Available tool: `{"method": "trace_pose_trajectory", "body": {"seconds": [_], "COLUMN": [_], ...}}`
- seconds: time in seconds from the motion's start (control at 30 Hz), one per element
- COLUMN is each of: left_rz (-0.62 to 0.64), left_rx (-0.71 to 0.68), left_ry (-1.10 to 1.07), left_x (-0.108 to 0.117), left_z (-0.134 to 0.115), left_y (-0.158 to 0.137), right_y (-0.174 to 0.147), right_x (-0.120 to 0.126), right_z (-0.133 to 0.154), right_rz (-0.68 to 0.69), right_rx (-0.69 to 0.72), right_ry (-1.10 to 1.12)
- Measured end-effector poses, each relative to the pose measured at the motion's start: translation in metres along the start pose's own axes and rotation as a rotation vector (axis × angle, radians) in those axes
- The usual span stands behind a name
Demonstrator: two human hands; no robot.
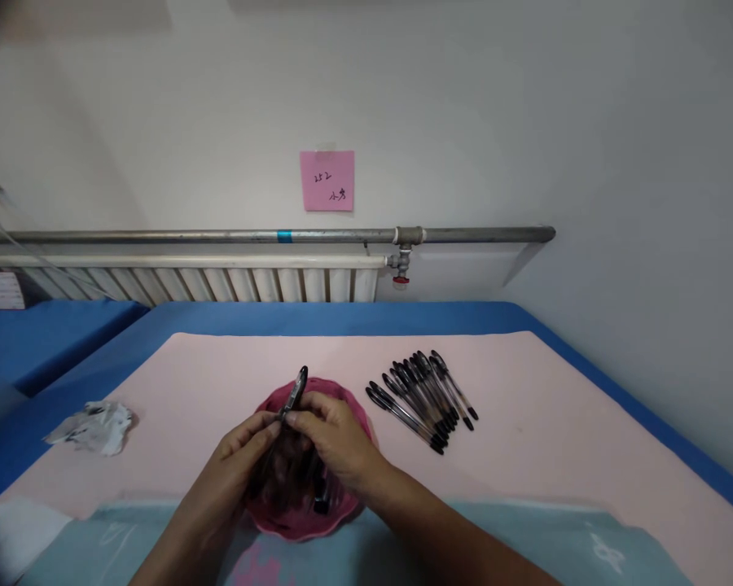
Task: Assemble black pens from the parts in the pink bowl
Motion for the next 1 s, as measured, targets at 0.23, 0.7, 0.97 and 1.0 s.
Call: {"method": "trace_pose_trajectory", "body": {"seconds": [0.23, 0.7, 0.97, 1.0], "left_rz": [-0.045, -0.111, -0.333, -0.346], "left_rx": [-0.013, -0.116, -0.337, -0.344], "left_ry": [0.128, 0.239, 0.377, 0.396], "left_x": [0.008, 0.017, 0.050, 0.052], "left_z": [-0.003, -0.026, -0.057, -0.058], "left_y": [0.001, -0.001, 0.000, 0.000], "right_y": [0.006, 0.000, -0.001, -0.001], "right_x": [0.040, 0.135, 0.132, 0.131], "right_z": [0.018, 0.019, 0.017, 0.019], "right_rz": [-0.214, -0.225, -0.177, -0.185], "right_rx": [0.087, -0.246, -0.293, -0.297], "right_ry": [-0.015, -1.761, -1.790, -1.798]}}
Point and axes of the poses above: each hand's wrist, its own y-axis towards the middle knuckle, its own x-axis out of the back of the hand, z = x × y, the point moved 7 cm from there along y, towards the middle knuckle, and after that the axes turned 15 degrees about -y, right-handed, at the moved point
